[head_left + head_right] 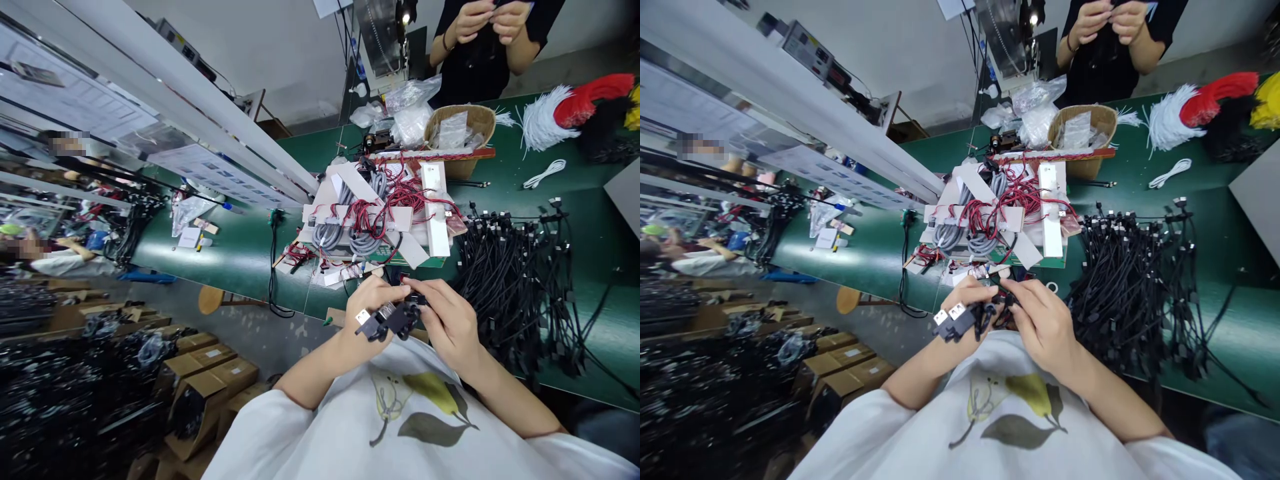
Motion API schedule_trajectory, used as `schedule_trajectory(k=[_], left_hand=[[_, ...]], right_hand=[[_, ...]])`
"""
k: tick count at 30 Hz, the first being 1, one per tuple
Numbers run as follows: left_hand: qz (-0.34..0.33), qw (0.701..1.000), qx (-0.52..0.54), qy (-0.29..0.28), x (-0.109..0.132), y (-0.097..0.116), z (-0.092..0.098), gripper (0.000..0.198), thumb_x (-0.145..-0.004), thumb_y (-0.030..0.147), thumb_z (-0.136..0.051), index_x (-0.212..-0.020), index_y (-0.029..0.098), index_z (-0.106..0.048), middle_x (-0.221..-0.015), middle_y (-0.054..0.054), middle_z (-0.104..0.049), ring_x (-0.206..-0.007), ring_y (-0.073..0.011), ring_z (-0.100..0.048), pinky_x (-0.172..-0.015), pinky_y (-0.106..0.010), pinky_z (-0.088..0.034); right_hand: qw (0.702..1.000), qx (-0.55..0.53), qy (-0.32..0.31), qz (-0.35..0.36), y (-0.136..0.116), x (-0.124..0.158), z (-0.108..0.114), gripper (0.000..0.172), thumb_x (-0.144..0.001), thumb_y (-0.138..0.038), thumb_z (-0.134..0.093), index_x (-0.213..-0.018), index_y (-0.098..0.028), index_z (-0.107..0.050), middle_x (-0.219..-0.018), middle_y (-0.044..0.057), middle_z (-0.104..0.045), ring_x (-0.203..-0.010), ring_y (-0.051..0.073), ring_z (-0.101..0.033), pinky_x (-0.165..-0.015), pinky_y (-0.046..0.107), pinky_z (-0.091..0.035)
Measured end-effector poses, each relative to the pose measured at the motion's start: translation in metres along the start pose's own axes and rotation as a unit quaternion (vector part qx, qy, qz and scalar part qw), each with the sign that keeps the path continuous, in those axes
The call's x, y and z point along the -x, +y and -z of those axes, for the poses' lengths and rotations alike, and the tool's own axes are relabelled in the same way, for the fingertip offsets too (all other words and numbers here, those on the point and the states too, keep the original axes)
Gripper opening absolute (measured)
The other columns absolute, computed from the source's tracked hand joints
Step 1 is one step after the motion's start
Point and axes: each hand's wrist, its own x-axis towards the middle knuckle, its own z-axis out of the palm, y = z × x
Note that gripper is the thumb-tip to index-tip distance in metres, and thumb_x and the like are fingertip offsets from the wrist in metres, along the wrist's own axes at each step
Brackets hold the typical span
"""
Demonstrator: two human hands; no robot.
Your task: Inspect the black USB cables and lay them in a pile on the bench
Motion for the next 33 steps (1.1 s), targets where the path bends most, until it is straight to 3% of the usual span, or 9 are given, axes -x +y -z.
schedule_trajectory(k=[3, 6, 9, 11, 13, 20, 33], left_hand=[[0.033, 0.999, 0.026, 0.003, 0.003, -0.002, -0.005, 0.031, -0.087, 0.010, -0.064, -0.114, 0.024, -0.057, -0.092, -0.001, -0.059, -0.081, -0.0130, -0.060, -0.072, -0.026, -0.050], [0.059, 0.995, 0.083, 0.019, 0.004, -0.006, -0.012, 0.021, -0.091, 0.017, -0.061, -0.111, 0.024, -0.058, -0.098, -0.004, -0.064, -0.090, -0.0152, -0.064, -0.080, -0.029, -0.052], [0.161, 0.981, 0.111, 0.006, 0.003, -0.008, -0.014, 0.014, -0.090, 0.029, -0.066, -0.102, 0.021, -0.064, -0.092, -0.003, -0.068, -0.085, -0.0164, -0.064, -0.081, -0.031, -0.053], [0.244, 0.960, 0.140, -0.005, 0.002, -0.006, -0.011, 0.018, -0.086, 0.034, -0.071, -0.096, 0.020, -0.067, -0.090, -0.003, -0.069, -0.085, -0.0173, -0.064, -0.083, -0.032, -0.053], [0.285, 0.941, 0.184, -0.007, 0.001, -0.004, -0.008, 0.022, -0.082, 0.037, -0.074, -0.093, 0.020, -0.068, -0.090, -0.002, -0.070, -0.085, -0.0174, -0.065, -0.083, -0.032, -0.054], [0.299, 0.936, 0.186, -0.023, 0.000, -0.001, -0.002, 0.021, -0.078, 0.033, -0.077, -0.090, 0.019, -0.068, -0.091, -0.003, -0.070, -0.088, -0.0185, -0.066, -0.086, -0.033, -0.054], [0.271, 0.947, 0.162, -0.065, -0.002, 0.000, 0.004, 0.018, -0.086, 0.029, -0.072, -0.097, 0.017, -0.066, -0.092, -0.004, -0.067, -0.086, -0.0162, -0.063, -0.082, -0.030, -0.052]], right_hand=[[1.000, 0.007, 0.002, 0.005, -0.002, 0.000, 0.002, 0.041, -0.098, -0.010, -0.047, -0.137, -0.017, -0.055, -0.114, 0.012, -0.063, -0.101, 0.021, -0.060, -0.085, 0.034, -0.050], [1.000, 0.011, 0.003, 0.001, -0.002, 0.001, 0.003, 0.039, -0.098, -0.010, -0.048, -0.135, -0.017, -0.056, -0.111, 0.011, -0.063, -0.099, 0.020, -0.061, -0.085, 0.033, -0.049], [1.000, 0.014, -0.005, -0.007, 0.000, 0.001, 0.002, 0.037, -0.098, -0.011, -0.048, -0.134, -0.016, -0.056, -0.111, 0.011, -0.062, -0.099, 0.020, -0.060, -0.086, 0.034, -0.049], [1.000, 0.007, -0.016, -0.017, 0.001, 0.002, 0.002, 0.036, -0.099, -0.012, -0.048, -0.134, -0.016, -0.055, -0.114, 0.012, -0.062, -0.103, 0.021, -0.060, -0.088, 0.035, -0.049], [0.999, -0.006, -0.027, -0.027, 0.002, 0.002, 0.002, 0.035, -0.100, -0.014, -0.047, -0.134, -0.017, -0.055, -0.117, 0.012, -0.062, -0.105, 0.021, -0.060, -0.090, 0.035, -0.049], [0.997, -0.039, -0.053, -0.034, 0.000, -0.001, 0.005, 0.032, -0.102, -0.016, -0.045, -0.130, -0.018, -0.059, -0.110, 0.009, -0.062, -0.100, 0.019, -0.061, -0.085, 0.032, -0.049], [0.996, -0.046, -0.062, -0.034, 0.004, -0.002, 0.003, 0.032, -0.101, -0.015, -0.045, -0.128, -0.019, -0.060, -0.108, 0.009, -0.063, -0.097, 0.020, -0.061, -0.083, 0.034, -0.049]])
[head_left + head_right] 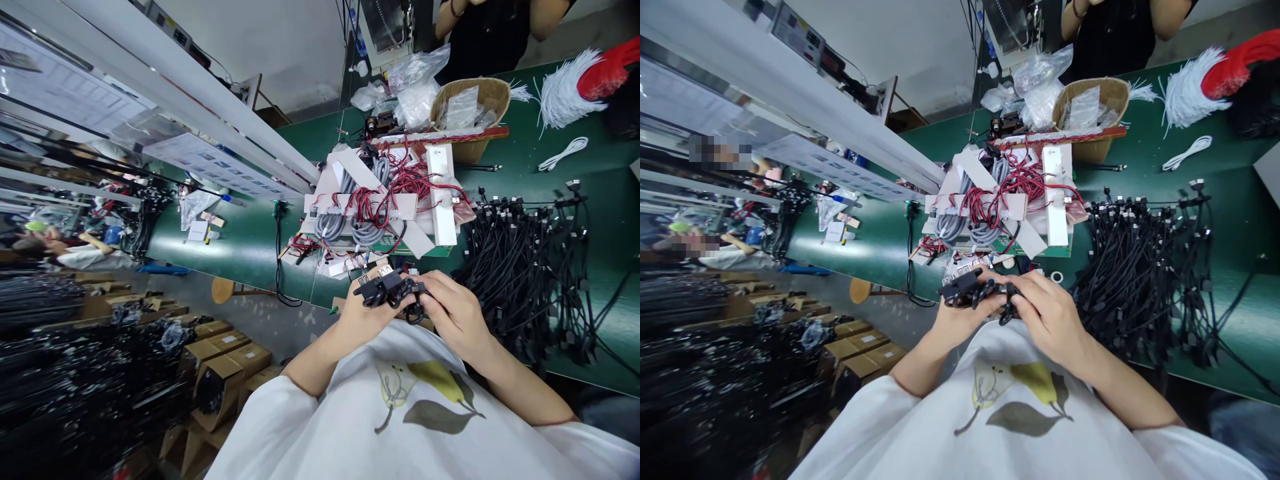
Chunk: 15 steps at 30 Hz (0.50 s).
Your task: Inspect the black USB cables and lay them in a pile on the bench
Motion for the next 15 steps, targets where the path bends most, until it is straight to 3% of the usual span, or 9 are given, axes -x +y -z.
schedule_trajectory(k=[6, 15], left_hand=[[0.009, 1.000, -0.026, 0.004, -0.001, -0.003, -0.001, 0.019, -0.087, 0.034, -0.070, -0.090, 0.016, -0.065, -0.087, -0.004, -0.063, -0.083, -0.0166, -0.060, -0.079, -0.030, -0.052], [0.023, 0.999, -0.041, 0.000, -0.001, -0.010, -0.001, 0.021, -0.087, 0.035, -0.070, -0.096, 0.017, -0.066, -0.091, -0.004, -0.064, -0.085, -0.0172, -0.061, -0.083, -0.031, -0.052]], right_hand=[[1.000, 0.005, 0.001, -0.009, 0.003, 0.000, -0.001, 0.031, -0.100, -0.015, -0.046, -0.127, -0.022, -0.061, -0.106, 0.008, -0.063, -0.094, 0.020, -0.061, -0.081, 0.034, -0.050], [1.000, 0.021, 0.007, -0.008, 0.006, 0.000, 0.001, 0.030, -0.101, -0.017, -0.045, -0.125, -0.020, -0.062, -0.104, 0.009, -0.064, -0.092, 0.021, -0.062, -0.079, 0.035, -0.051]])
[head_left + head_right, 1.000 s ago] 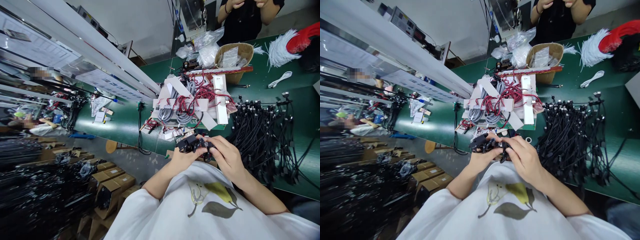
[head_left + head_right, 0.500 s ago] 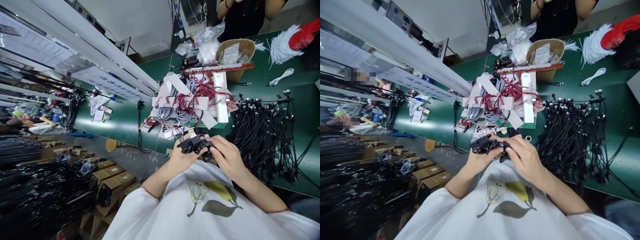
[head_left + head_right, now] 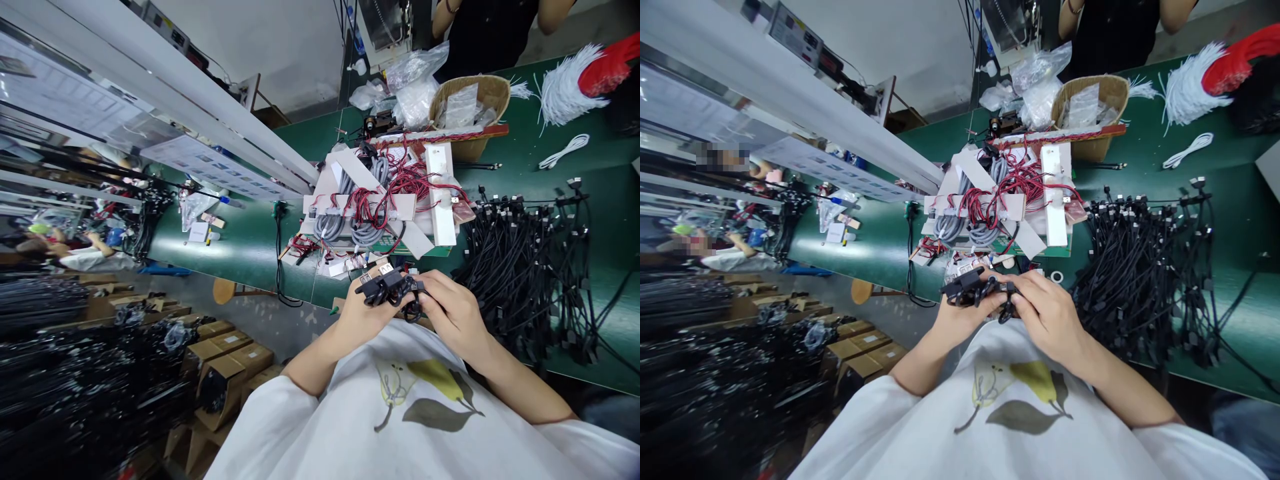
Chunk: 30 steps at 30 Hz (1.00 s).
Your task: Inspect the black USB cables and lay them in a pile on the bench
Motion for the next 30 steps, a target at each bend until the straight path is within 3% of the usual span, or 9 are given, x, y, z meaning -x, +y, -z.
schedule_trajectory(k=[30], left_hand=[[-0.043, 0.995, -0.083, -0.033, -0.0092, 0.0005, -0.0032, 0.012, -0.090, 0.022, -0.061, -0.102, 0.019, -0.063, -0.094, -0.006, -0.065, -0.085, -0.0194, -0.063, -0.081, -0.034, -0.052]], right_hand=[[0.998, 0.062, 0.014, 0.007, 0.0084, -0.0002, 0.0065, 0.028, -0.099, -0.015, -0.045, -0.123, -0.014, -0.061, -0.105, 0.012, -0.065, -0.094, 0.024, -0.064, -0.081, 0.038, -0.054]])
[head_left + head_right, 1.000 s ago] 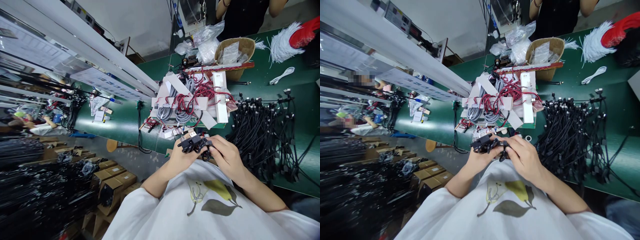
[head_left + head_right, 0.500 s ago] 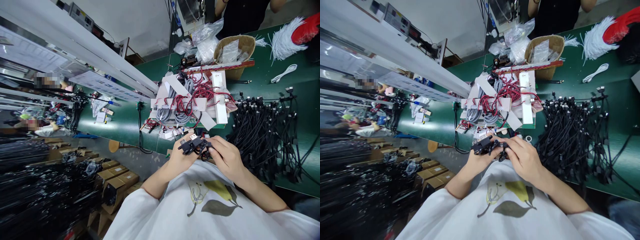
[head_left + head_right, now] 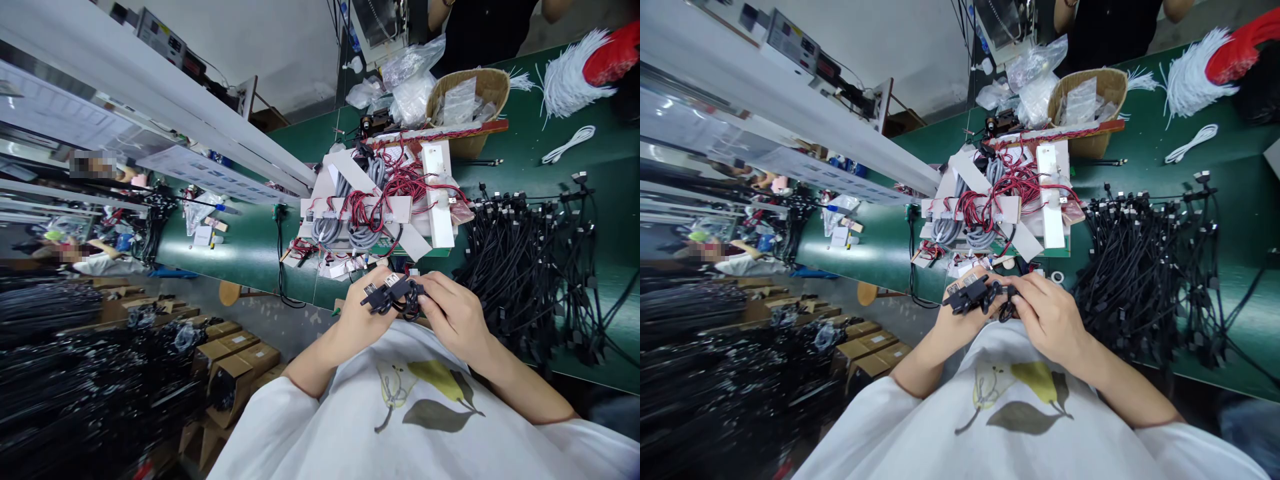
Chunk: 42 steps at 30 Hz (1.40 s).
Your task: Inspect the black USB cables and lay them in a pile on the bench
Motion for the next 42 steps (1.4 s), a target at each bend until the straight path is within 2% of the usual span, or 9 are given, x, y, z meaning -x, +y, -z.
schedule_trajectory(k=[12, 18, 21, 24, 26, 30, 33, 37, 42], left_hand=[[-0.016, 0.999, -0.015, 0.026, -0.001, -0.001, 0.001, 0.014, -0.090, 0.033, -0.064, -0.093, 0.020, -0.067, -0.085, -0.006, -0.065, -0.080, -0.0199, -0.062, -0.078, -0.036, -0.054], [0.032, 0.999, 0.028, 0.023, -0.004, 0.001, -0.001, 0.019, -0.090, 0.037, -0.064, -0.093, 0.018, -0.068, -0.087, -0.006, -0.064, -0.082, -0.0192, -0.060, -0.079, -0.035, -0.053], [0.083, 0.990, 0.109, 0.041, -0.009, 0.004, -0.004, 0.023, -0.084, 0.039, -0.071, -0.093, 0.017, -0.068, -0.090, -0.005, -0.065, -0.083, -0.0188, -0.061, -0.082, -0.035, -0.053], [0.129, 0.965, 0.225, 0.037, -0.017, 0.000, -0.009, 0.030, -0.077, 0.040, -0.079, -0.092, 0.016, -0.068, -0.080, -0.002, -0.065, -0.069, -0.0142, -0.058, -0.068, -0.029, -0.051], [0.142, 0.947, 0.288, 0.021, -0.023, -0.006, -0.013, 0.032, -0.074, 0.039, -0.081, -0.090, 0.015, -0.069, -0.069, 0.001, -0.061, -0.056, -0.0094, -0.050, -0.057, -0.024, -0.044], [0.166, 0.919, 0.356, 0.038, -0.032, -0.014, -0.020, 0.036, -0.068, 0.036, -0.086, -0.089, 0.013, -0.068, -0.065, 0.003, -0.059, -0.051, -0.0056, -0.045, -0.054, -0.021, -0.038], [0.168, 0.918, 0.355, 0.046, -0.034, -0.014, -0.024, 0.036, -0.068, 0.035, -0.087, -0.090, 0.013, -0.068, -0.064, 0.004, -0.059, -0.050, -0.0055, -0.045, -0.054, -0.021, -0.038], [0.154, 0.934, 0.319, 0.042, -0.032, -0.010, -0.025, 0.030, -0.071, 0.034, -0.085, -0.089, 0.014, -0.070, -0.066, 0.003, -0.061, -0.052, -0.0067, -0.048, -0.056, -0.021, -0.042], [0.144, 0.955, 0.249, 0.072, -0.027, 0.001, -0.024, 0.026, -0.073, 0.033, -0.083, -0.089, 0.016, -0.071, -0.085, -0.001, -0.070, -0.074, -0.0132, -0.062, -0.076, -0.026, -0.052]], right_hand=[[1.000, 0.000, 0.007, 0.007, 0.001, -0.003, -0.003, 0.028, -0.099, -0.015, -0.044, -0.122, -0.017, -0.061, -0.104, 0.010, -0.066, -0.091, 0.022, -0.066, -0.078, 0.036, -0.055], [1.000, -0.003, 0.006, 0.002, 0.001, -0.006, -0.003, 0.028, -0.100, -0.016, -0.044, -0.123, -0.017, -0.061, -0.105, 0.010, -0.067, -0.092, 0.021, -0.066, -0.078, 0.035, -0.055], [0.999, -0.034, 0.003, -0.011, 0.003, -0.007, 0.000, 0.028, -0.101, -0.018, -0.045, -0.124, -0.019, -0.061, -0.106, 0.010, -0.067, -0.093, 0.021, -0.066, -0.080, 0.034, -0.054], [0.996, -0.089, 0.000, -0.030, 0.006, -0.009, 0.005, 0.026, -0.102, -0.020, -0.045, -0.121, -0.020, -0.062, -0.106, 0.009, -0.067, -0.094, 0.020, -0.066, -0.079, 0.032, -0.054], [0.992, -0.119, 0.001, -0.047, 0.008, -0.011, 0.007, 0.026, -0.103, -0.021, -0.044, -0.120, -0.021, -0.063, -0.104, 0.008, -0.066, -0.094, 0.020, -0.066, -0.076, 0.030, -0.053], [0.987, -0.138, 0.002, -0.076, 0.012, -0.012, 0.011, 0.025, -0.104, -0.023, -0.044, -0.119, -0.022, -0.064, -0.103, 0.007, -0.065, -0.093, 0.018, -0.066, -0.072, 0.027, -0.051], [0.986, -0.136, -0.002, -0.096, 0.015, -0.011, 0.012, 0.026, -0.104, -0.024, -0.043, -0.119, -0.021, -0.064, -0.103, 0.008, -0.064, -0.093, 0.019, -0.065, -0.071, 0.027, -0.050], [0.987, -0.117, -0.003, -0.109, 0.018, -0.009, 0.012, 0.027, -0.104, -0.026, -0.044, -0.120, -0.017, -0.064, -0.106, 0.010, -0.064, -0.092, 0.020, -0.064, -0.070, 0.028, -0.049], [0.989, -0.115, -0.007, -0.097, 0.019, -0.008, 0.010, 0.026, -0.104, -0.025, -0.044, -0.119, -0.017, -0.064, -0.103, 0.009, -0.064, -0.091, 0.019, -0.064, -0.071, 0.029, -0.049]])
